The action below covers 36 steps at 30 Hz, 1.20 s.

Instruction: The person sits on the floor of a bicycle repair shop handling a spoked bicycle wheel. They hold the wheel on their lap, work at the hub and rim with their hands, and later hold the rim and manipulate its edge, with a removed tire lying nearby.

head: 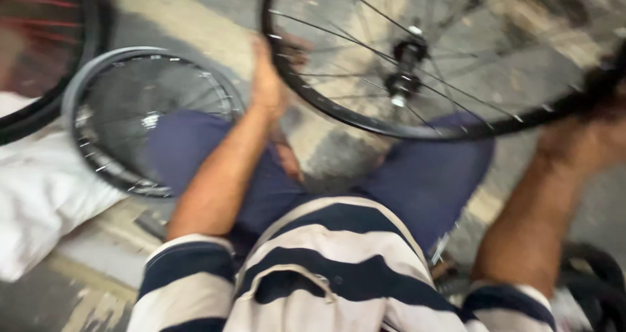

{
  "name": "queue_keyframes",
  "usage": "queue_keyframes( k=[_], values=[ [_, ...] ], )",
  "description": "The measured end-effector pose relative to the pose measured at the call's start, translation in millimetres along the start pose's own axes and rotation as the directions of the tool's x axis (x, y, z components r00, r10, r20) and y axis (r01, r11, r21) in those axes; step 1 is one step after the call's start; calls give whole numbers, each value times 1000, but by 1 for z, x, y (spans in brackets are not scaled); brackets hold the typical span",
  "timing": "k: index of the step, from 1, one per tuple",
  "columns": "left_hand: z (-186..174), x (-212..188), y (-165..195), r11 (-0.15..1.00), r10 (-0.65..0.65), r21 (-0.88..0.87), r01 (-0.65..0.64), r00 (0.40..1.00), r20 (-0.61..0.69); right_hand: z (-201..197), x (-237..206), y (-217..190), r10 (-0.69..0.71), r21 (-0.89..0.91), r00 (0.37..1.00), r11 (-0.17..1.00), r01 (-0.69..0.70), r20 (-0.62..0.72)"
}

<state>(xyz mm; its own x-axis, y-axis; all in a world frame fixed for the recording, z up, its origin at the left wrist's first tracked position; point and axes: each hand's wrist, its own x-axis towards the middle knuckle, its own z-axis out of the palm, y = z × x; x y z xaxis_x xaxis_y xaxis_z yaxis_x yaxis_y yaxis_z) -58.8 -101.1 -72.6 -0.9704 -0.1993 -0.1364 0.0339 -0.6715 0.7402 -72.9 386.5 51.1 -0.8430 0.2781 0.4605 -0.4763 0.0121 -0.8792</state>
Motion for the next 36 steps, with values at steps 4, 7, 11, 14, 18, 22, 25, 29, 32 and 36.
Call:
queue_keyframes(
  k=[4,7,11,14,18,22,25,29,32,36],
  values=[
    [2,9,-2,998,-69,3,69,998,6,-8,-20,37,140,102,989,985,-136,-36],
    [9,10,4,991,-132,-2,132,991,-30,7,-37,52,202,221,976,959,-179,-85],
    [15,14,11,974,-187,105,201,974,-125,39,-43,49,180,139,971,978,-159,-159],
    [15,17,11,942,-221,199,270,946,-236,53,-37,39,188,165,973,972,-166,-132],
    [16,17,13,912,-154,324,253,941,-302,56,-28,35,405,213,891,907,-363,-208],
    [20,13,15,873,-110,428,234,950,-294,47,-28,49,593,350,780,787,-508,-199],
    [21,9,20,877,-109,438,196,970,-216,41,-32,61,635,407,727,756,-513,-263],
    [18,3,29,889,-118,419,187,976,-186,37,-39,69,663,377,720,732,-567,-204],
    [19,1,33,895,-105,416,159,983,-149,38,-41,68,673,366,710,726,-582,-206],
    [21,-1,34,887,-77,442,134,987,-144,41,-40,64,681,377,705,717,-587,-199]
  ],
)
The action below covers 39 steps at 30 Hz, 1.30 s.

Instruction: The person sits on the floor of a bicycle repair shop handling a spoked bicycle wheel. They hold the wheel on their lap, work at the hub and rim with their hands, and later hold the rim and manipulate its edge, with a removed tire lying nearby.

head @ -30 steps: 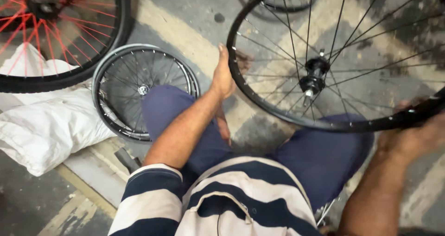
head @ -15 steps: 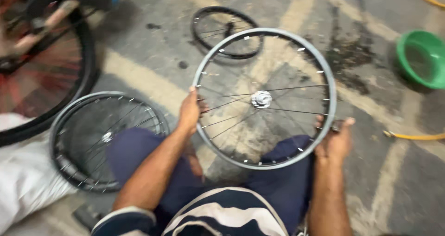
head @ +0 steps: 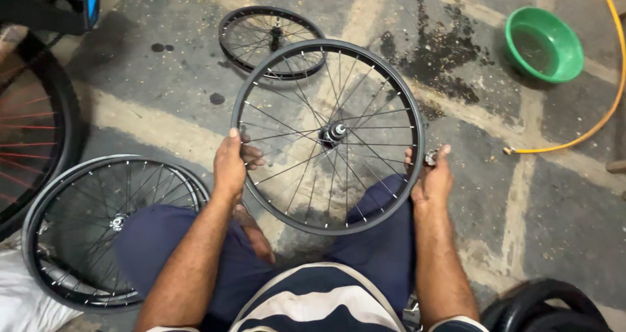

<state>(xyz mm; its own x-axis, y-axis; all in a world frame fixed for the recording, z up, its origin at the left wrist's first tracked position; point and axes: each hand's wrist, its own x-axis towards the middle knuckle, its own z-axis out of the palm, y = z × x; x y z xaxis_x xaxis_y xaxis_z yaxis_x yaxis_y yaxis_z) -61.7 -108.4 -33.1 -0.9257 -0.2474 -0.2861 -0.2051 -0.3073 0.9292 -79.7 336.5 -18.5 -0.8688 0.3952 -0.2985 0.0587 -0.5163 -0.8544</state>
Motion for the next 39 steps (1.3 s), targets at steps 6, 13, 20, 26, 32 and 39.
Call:
queue_keyframes(
  k=[6,13,20,26,32,39],
  values=[
    [-2,-5,-3,995,86,51,-85,996,-13,19,-17,-5,-94,-79,991,993,86,-100],
    [7,-22,29,927,374,-107,-360,915,153,46,-32,-50,-519,-134,852,842,523,69],
    [9,-62,117,472,679,485,-737,654,334,55,-19,-46,-740,-133,517,514,847,430],
    [49,-99,86,240,612,559,-794,571,548,68,-12,24,-600,-250,559,521,816,572],
    [64,-126,5,489,466,718,-496,844,266,91,-19,48,-459,-268,607,608,747,648],
    [79,-138,-12,619,327,654,-434,900,288,122,-37,81,-194,-280,582,730,624,790]
  ],
)
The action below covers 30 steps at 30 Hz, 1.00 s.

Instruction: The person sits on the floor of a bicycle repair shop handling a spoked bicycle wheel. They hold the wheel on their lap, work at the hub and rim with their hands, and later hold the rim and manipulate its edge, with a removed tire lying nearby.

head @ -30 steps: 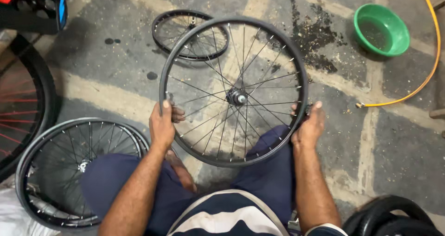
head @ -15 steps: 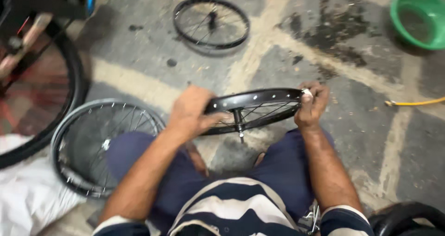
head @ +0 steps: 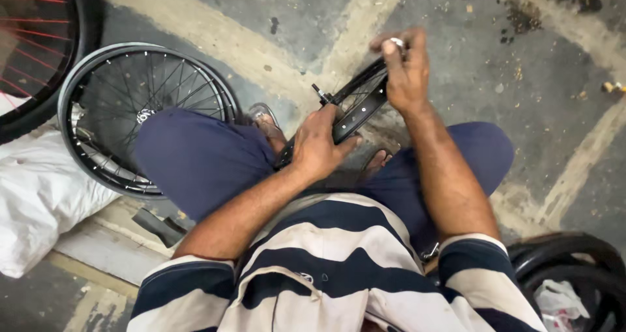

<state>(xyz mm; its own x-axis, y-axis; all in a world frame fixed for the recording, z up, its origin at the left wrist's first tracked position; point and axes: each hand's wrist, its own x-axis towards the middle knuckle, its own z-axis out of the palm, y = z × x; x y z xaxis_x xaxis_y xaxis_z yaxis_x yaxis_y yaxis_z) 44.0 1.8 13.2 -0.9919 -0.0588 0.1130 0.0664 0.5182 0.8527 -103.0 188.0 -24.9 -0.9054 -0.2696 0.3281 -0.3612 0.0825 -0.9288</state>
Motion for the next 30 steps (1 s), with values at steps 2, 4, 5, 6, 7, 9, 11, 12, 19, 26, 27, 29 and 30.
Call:
queue_keyframes(
  k=[2,4,5,6,7,9,11,12,19,26,27,29,30],
  values=[
    [0,7,-2,988,-102,-100,119,981,165,-3,3,7,84,73,995,994,-80,-46],
    [-2,19,-11,900,-275,-187,393,846,456,-11,5,14,132,139,990,982,-124,-50],
    [0,19,-12,902,-228,-239,360,866,445,-16,6,17,132,164,991,979,-123,-39],
    [3,21,-16,902,-178,-290,320,887,427,-21,8,21,125,189,992,975,-117,-28],
    [5,23,-19,897,-129,-341,281,905,406,-23,9,24,126,205,991,972,-117,-33],
    [15,27,-26,911,-1,-389,136,945,328,-25,10,28,134,235,990,964,-121,-38],
    [27,34,-34,857,50,-497,135,938,342,-21,10,30,117,266,993,958,-108,-17],
    [36,39,-38,788,44,-577,213,916,398,-19,10,30,107,281,994,954,-101,-6],
    [62,45,-84,410,136,-767,494,798,587,-3,6,20,106,231,994,968,-97,-25],
    [66,46,-89,590,125,-647,483,737,665,-5,1,14,97,206,995,974,-91,-20],
    [66,48,-88,608,142,-632,480,717,682,-6,0,14,108,227,994,969,-101,-20],
    [67,52,-88,606,176,-632,482,694,698,-9,-2,13,97,243,995,966,-91,-13],
    [67,55,-89,586,194,-648,488,691,696,-10,-3,13,91,249,996,965,-86,-9]
  ],
)
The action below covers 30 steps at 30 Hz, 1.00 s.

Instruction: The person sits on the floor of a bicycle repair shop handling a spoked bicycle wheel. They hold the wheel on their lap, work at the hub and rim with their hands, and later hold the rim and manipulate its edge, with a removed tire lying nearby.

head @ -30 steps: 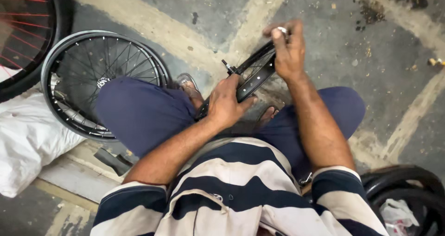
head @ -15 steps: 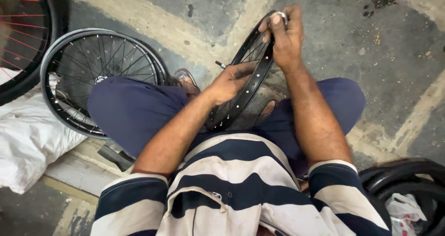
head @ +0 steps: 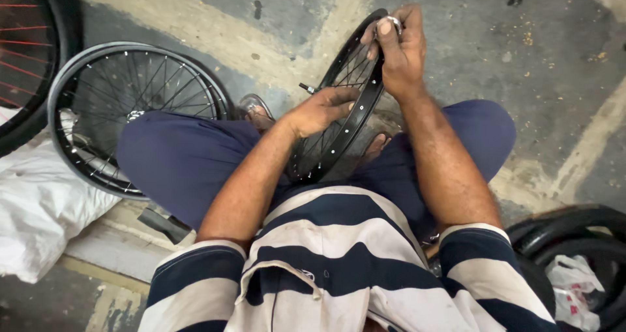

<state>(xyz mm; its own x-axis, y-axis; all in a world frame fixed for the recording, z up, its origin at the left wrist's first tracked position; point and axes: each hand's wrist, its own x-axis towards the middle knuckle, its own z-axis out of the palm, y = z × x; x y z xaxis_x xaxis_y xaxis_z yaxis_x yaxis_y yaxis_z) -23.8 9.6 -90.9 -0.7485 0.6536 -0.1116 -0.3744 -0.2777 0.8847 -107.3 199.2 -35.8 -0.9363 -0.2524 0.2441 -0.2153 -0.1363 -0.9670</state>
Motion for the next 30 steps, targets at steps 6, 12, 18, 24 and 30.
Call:
queue_keyframes(
  k=[6,12,18,24,30],
  values=[
    [-13,14,-10,995,54,-89,-46,994,90,2,2,0,34,-37,998,999,-36,-59],
    [-26,5,-9,988,10,-153,-9,1000,2,23,29,6,79,-121,996,989,-84,-46],
    [-38,-6,-9,962,126,-230,-150,985,-117,53,61,16,85,29,994,996,-87,68],
    [-40,-7,-16,965,72,-240,-105,987,-142,60,60,15,103,-28,994,994,-101,46],
    [-36,-2,-14,926,188,-331,-180,982,-8,54,54,7,105,-49,994,993,-103,39]
  ],
)
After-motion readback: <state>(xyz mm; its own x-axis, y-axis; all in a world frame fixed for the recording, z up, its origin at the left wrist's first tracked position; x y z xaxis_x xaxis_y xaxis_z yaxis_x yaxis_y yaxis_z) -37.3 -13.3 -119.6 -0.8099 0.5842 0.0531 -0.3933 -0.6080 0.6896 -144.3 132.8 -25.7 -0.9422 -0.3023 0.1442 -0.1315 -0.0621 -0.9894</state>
